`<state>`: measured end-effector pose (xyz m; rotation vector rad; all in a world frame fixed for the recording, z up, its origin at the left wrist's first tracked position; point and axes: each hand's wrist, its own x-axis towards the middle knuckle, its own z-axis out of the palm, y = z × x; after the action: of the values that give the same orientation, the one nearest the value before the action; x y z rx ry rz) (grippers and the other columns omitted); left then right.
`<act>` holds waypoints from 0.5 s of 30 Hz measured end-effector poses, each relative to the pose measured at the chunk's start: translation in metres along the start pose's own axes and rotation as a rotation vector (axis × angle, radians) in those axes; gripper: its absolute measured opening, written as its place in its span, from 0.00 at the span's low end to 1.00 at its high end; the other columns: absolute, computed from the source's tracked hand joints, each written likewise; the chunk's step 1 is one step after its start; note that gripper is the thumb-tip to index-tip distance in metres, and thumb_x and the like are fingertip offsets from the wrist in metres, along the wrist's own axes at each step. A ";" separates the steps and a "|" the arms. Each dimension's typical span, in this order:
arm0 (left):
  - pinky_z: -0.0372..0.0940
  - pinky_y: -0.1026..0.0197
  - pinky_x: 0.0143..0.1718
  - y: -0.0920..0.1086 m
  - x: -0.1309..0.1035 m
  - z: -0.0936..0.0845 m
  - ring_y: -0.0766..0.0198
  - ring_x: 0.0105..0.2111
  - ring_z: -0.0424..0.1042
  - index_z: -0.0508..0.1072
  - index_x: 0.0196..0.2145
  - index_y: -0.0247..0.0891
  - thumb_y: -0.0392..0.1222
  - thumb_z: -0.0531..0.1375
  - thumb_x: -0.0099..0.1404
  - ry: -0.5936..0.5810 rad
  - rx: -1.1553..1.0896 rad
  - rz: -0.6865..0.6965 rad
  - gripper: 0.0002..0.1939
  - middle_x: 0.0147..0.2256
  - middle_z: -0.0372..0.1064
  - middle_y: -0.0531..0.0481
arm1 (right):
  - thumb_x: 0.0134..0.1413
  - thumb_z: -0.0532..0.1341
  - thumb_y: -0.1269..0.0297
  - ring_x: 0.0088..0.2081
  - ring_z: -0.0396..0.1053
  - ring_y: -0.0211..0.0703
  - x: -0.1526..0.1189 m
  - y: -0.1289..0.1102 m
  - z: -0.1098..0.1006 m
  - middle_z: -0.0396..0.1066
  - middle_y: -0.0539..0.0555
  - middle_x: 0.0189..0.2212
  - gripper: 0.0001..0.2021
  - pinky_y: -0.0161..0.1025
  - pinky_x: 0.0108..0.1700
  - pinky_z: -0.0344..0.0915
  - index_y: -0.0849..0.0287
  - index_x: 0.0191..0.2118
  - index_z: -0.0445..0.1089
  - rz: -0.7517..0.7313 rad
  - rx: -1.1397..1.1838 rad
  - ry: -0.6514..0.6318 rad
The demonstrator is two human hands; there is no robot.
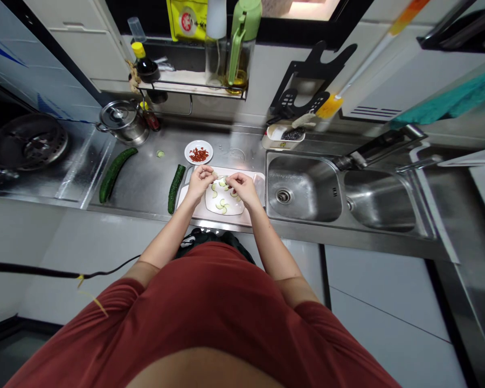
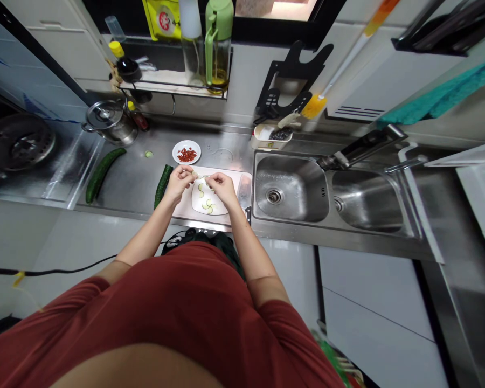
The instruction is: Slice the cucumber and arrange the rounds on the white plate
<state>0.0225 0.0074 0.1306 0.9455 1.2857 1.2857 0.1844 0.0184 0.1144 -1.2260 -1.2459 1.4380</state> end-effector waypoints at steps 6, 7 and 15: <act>0.56 0.70 0.23 -0.011 0.001 -0.005 0.72 0.22 0.64 0.65 0.29 0.38 0.37 0.64 0.49 0.037 0.053 -0.038 0.11 0.21 0.65 0.57 | 0.42 0.69 0.49 0.19 0.63 0.32 0.006 0.005 -0.002 0.69 0.48 0.20 0.19 0.29 0.19 0.57 0.59 0.29 0.66 0.057 0.031 -0.041; 0.56 0.70 0.23 -0.014 0.001 -0.006 0.72 0.22 0.64 0.65 0.29 0.38 0.37 0.64 0.49 0.049 0.064 -0.048 0.10 0.21 0.64 0.57 | 0.42 0.69 0.49 0.19 0.63 0.32 0.008 0.006 -0.002 0.69 0.48 0.20 0.19 0.29 0.20 0.58 0.59 0.29 0.66 0.058 0.031 -0.044; 0.60 0.68 0.26 -0.045 0.011 -0.019 0.71 0.23 0.64 0.69 0.27 0.37 0.37 0.65 0.48 0.101 0.136 -0.088 0.08 0.23 0.66 0.55 | 0.46 0.65 0.58 0.19 0.62 0.32 0.026 0.034 0.000 0.67 0.46 0.20 0.11 0.30 0.23 0.61 0.59 0.30 0.67 0.034 -0.072 -0.057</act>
<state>0.0082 0.0103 0.0826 0.9181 1.4921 1.2024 0.1804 0.0385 0.0767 -1.2675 -1.3313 1.4730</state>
